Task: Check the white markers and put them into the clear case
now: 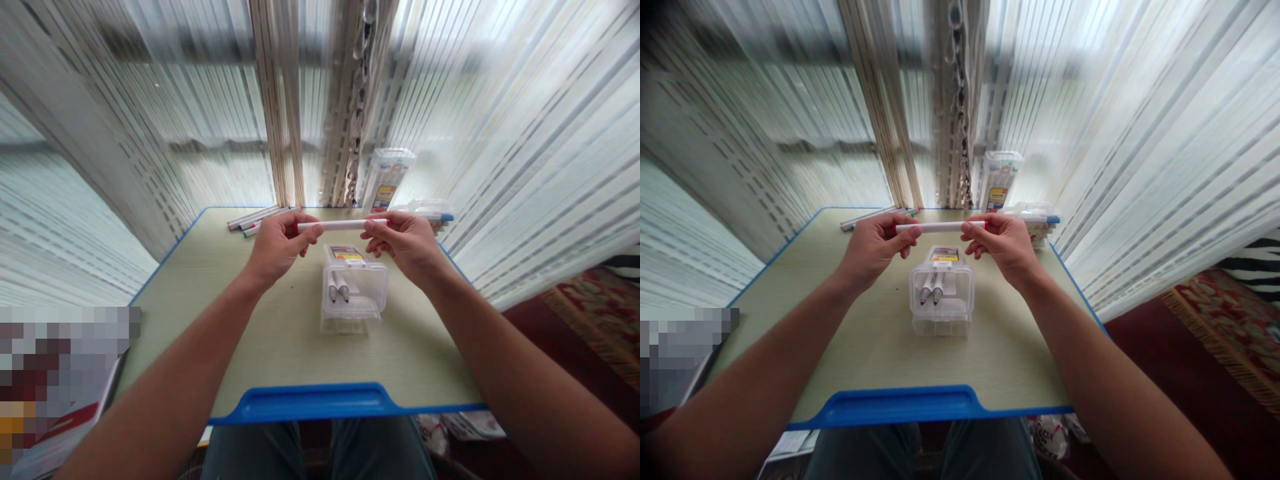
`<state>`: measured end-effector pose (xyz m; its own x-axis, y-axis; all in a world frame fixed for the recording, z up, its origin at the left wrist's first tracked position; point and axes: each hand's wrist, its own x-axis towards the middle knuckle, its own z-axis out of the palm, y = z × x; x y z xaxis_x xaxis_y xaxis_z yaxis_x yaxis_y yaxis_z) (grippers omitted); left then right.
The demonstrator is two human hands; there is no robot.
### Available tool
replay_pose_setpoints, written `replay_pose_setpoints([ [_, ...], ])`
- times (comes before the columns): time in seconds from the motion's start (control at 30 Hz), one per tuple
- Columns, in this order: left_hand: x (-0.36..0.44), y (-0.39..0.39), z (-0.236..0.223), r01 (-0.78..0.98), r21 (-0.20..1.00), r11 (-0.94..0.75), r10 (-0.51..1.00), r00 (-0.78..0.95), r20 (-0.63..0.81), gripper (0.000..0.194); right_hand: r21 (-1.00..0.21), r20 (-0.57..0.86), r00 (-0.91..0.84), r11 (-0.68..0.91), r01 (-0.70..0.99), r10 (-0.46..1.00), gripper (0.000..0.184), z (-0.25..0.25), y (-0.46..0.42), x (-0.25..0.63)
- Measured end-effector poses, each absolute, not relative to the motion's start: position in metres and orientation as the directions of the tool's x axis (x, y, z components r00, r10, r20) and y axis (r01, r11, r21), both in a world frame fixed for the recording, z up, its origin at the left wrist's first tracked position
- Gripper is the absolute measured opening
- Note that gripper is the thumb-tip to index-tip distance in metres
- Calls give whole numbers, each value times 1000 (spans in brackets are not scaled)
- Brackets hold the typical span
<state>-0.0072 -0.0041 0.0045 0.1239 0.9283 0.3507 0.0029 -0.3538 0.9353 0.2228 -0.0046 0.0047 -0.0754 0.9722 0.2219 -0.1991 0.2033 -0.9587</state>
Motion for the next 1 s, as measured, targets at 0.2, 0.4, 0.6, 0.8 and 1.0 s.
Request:
replay_pose_setpoints([
  [0.2,-7,-4,4,40,925,-377,921,121,370,29,-959,234,-85,215,-186,969,31,5,-5,223],
  [0.4,-8,-4,5,-8,929,-371,922,121,369,28,-958,223,-82,203,-202,971,30,4,-4,224],
  [0.6,-7,-5,8,-79,949,-304,945,99,311,27,-960,190,-78,169,-225,979,30,7,-6,224],
  [0.8,-6,-6,10,-155,959,-237,960,113,256,25,-956,151,-72,127,-263,986,29,13,-7,223],
  [1.0,-7,-6,11,-248,952,-179,965,142,219,25,-949,122,-70,96,-302,990,21,16,-8,223],
])
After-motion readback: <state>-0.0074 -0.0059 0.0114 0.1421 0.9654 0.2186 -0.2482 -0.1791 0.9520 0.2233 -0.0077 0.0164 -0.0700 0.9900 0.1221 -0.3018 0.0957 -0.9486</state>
